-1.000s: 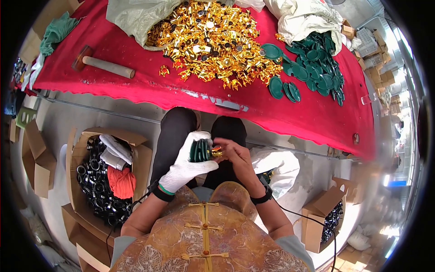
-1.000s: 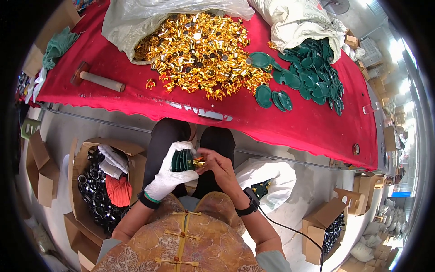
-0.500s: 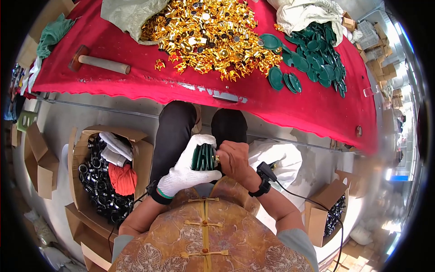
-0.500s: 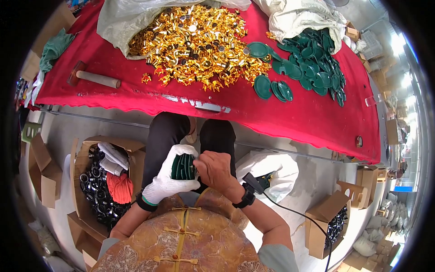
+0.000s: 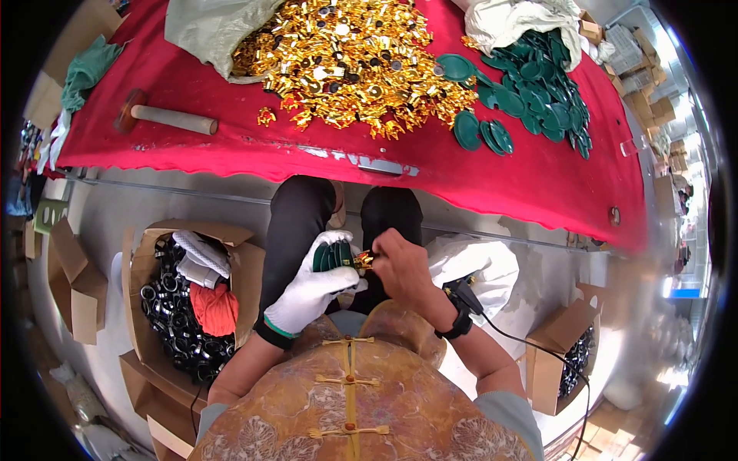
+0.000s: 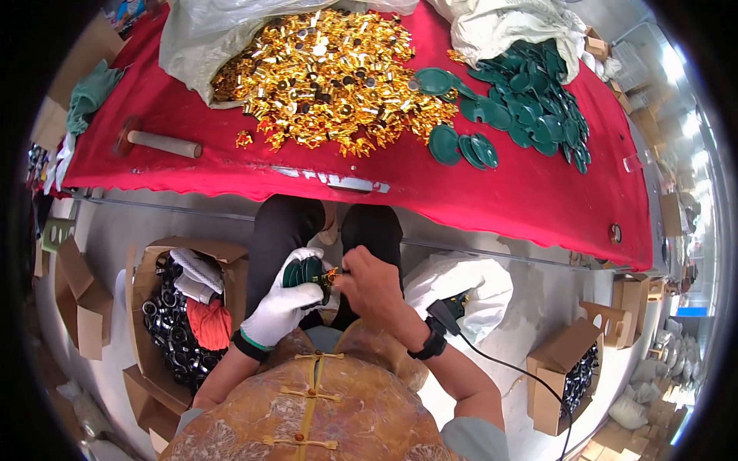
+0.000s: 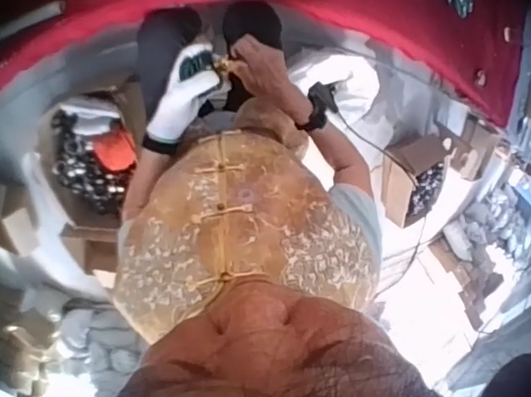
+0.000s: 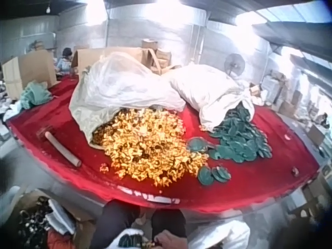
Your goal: Manually assembling green and gold product components in a factory environment.
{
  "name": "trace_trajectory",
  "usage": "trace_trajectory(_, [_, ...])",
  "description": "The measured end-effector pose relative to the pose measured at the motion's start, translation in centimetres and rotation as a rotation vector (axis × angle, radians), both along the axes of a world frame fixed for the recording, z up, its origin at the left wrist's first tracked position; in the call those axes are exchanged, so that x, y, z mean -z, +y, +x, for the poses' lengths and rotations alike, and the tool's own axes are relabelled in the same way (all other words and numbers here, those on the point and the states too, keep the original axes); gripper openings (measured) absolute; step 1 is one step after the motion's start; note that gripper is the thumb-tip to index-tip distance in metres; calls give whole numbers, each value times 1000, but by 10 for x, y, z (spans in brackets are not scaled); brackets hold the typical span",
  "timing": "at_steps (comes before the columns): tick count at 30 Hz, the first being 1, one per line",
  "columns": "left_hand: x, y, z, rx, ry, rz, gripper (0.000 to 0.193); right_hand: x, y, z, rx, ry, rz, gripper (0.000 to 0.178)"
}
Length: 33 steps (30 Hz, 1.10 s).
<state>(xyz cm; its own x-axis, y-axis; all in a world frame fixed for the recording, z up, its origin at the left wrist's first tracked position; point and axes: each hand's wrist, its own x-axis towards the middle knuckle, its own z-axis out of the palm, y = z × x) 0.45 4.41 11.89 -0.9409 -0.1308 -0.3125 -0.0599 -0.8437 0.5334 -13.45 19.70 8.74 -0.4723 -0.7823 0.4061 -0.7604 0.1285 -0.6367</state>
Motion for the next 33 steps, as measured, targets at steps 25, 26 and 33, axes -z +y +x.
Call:
trace_trajectory(25, [16, -10, 14, -47, 54, -717, 76, -31, -31, 24, 89, -854, 236, 58])
trace_trajectory(26, [15, -8, 13, -47, 54, -723, 76, -31, -32, 24, 87, -854, 232, 58])
trace_trajectory(33, [14, -5, 18, -191, 114, -1165, 80, -28, -30, 20, -46, -1145, 225, 53])
